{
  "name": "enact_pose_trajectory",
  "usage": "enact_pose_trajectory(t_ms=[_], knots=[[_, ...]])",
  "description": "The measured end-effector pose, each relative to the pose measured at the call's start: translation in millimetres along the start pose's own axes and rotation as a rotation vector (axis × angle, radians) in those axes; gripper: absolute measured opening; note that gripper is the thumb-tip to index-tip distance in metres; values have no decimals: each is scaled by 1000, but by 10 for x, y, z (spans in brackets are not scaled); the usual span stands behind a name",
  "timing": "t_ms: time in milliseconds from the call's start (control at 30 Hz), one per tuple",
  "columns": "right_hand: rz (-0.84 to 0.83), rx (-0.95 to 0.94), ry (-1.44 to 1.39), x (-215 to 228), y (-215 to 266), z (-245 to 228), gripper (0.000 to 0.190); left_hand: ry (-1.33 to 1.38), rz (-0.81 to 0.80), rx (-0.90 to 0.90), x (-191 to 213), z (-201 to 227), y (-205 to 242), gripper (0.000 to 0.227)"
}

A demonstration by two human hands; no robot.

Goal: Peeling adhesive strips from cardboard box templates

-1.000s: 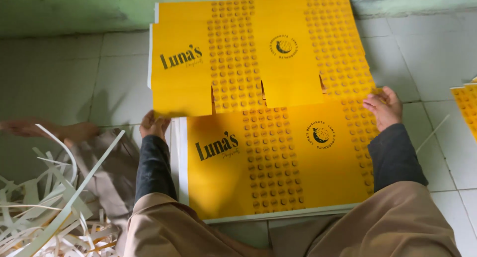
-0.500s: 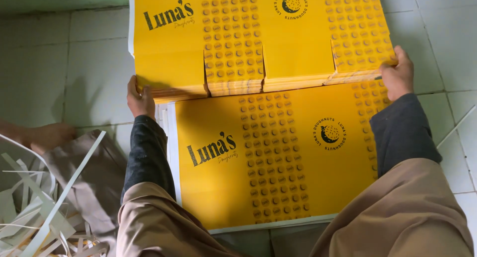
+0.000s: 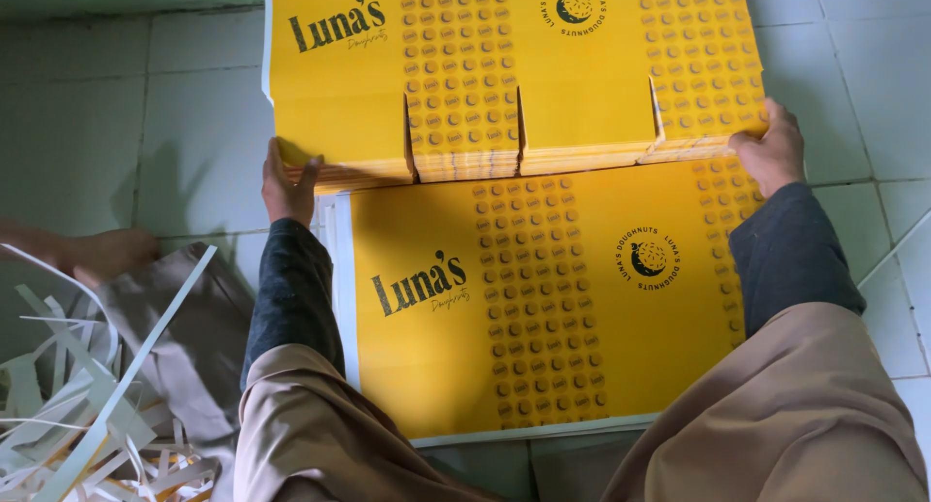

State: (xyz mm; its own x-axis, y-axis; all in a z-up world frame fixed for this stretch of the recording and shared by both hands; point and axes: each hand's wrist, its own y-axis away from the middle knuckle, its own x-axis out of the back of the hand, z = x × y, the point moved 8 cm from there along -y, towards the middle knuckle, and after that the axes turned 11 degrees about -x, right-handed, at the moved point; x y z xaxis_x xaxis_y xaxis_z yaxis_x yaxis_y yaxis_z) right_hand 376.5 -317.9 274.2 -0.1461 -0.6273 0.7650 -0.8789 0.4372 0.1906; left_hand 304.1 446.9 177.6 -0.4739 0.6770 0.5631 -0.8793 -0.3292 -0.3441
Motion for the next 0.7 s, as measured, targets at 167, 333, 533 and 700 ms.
enact_pose_trajectory(t_ms=[167, 333, 533, 700], knots=[[-94, -48, -70, 38, 258, -215, 41, -47, -5, -50, -173, -303, -55, 82], [160, 1, -126, -138, -92, 599, 89, 90, 45, 51, -243, -585, 363, 94], [366, 446, 285, -897, 996, 596, 39, -391, 246, -289, -466, -747, 2199, 67], [406, 825, 408, -2296, 2453, 486, 51, -586, 101, -253, -327, -633, 3329, 95]])
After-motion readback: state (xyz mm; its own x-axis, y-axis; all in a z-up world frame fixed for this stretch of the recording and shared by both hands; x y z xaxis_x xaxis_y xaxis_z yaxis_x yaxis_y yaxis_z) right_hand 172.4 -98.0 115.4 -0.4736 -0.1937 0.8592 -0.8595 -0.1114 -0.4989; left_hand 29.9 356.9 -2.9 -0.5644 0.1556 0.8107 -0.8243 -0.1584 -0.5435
